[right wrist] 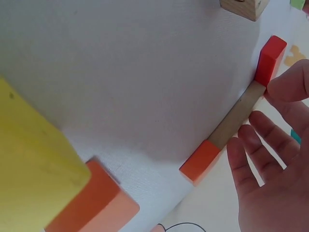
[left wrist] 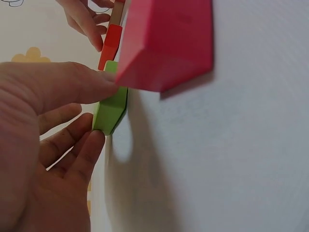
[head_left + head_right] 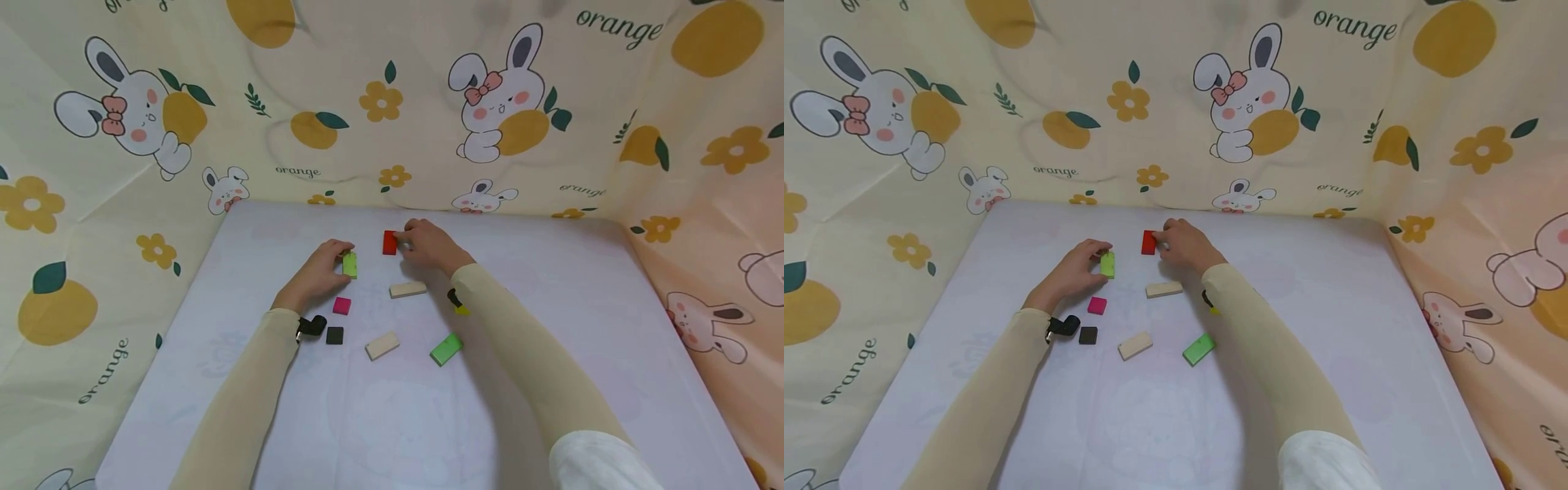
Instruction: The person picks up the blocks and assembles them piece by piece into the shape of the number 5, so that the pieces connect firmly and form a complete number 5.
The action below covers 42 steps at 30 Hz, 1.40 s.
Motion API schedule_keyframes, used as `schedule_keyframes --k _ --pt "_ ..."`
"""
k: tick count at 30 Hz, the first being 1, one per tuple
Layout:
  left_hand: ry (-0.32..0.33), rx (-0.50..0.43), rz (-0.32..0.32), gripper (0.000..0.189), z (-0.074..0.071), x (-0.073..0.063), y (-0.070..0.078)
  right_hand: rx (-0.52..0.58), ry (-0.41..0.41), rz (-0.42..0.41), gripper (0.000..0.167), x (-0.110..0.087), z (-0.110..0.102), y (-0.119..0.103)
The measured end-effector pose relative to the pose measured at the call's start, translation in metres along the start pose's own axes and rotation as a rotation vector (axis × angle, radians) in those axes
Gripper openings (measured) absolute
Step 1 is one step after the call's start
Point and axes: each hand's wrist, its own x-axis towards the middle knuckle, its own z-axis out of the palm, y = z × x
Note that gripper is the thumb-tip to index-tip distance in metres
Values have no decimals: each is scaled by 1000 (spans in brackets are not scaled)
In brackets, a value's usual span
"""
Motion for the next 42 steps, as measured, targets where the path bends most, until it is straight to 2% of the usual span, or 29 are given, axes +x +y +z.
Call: schedule_keyframes --k 7,25,32,42 --pt "4 -9 23 68 0 2 0 14 1 12 57 -2 -1 -2" --pt "-39 -4 -11 68 5 10 16 12 11 14 52 -2 0 -2" --pt "-55 -10 24 67 8 17 24 7 6 13 54 -2 0 -3" --pt "-96 -4 38 66 13 25 35 4 12 2 53 -1 2 1"
